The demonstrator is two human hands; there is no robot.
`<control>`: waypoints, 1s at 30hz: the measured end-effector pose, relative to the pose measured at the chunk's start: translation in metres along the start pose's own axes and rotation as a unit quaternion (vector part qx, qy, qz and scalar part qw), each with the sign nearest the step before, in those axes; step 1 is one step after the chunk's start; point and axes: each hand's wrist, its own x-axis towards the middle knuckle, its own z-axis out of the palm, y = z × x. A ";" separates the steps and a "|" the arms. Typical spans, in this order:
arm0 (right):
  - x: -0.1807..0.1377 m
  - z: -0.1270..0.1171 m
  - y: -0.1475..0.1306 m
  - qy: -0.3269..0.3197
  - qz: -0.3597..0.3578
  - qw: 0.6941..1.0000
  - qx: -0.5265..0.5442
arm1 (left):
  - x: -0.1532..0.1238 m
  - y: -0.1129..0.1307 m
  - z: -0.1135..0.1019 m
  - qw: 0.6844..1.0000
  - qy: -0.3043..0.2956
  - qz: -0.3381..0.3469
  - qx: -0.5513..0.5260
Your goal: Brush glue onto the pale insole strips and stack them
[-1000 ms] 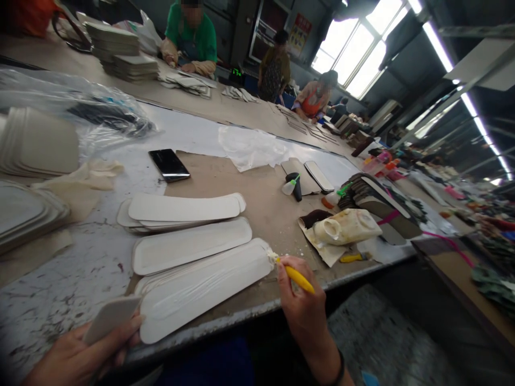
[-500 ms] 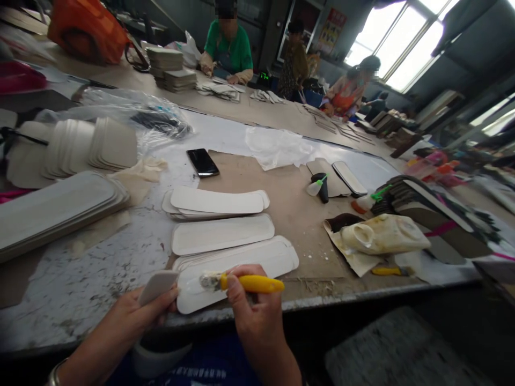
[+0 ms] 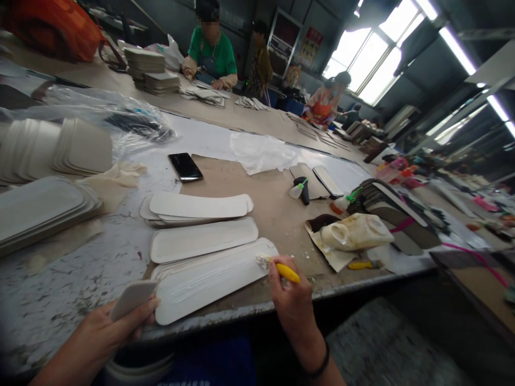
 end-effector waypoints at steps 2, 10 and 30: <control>0.003 -0.006 0.004 0.009 -0.009 1.000 -0.021 | 0.001 -0.001 0.001 1.000 0.007 0.003 0.001; 0.011 -0.016 -0.021 0.003 -0.016 1.000 0.017 | -0.009 0.008 -0.013 0.993 0.089 0.066 0.047; -0.003 0.044 -0.112 -0.254 0.149 0.877 0.379 | -0.050 0.040 0.015 0.956 -0.115 -0.007 -0.270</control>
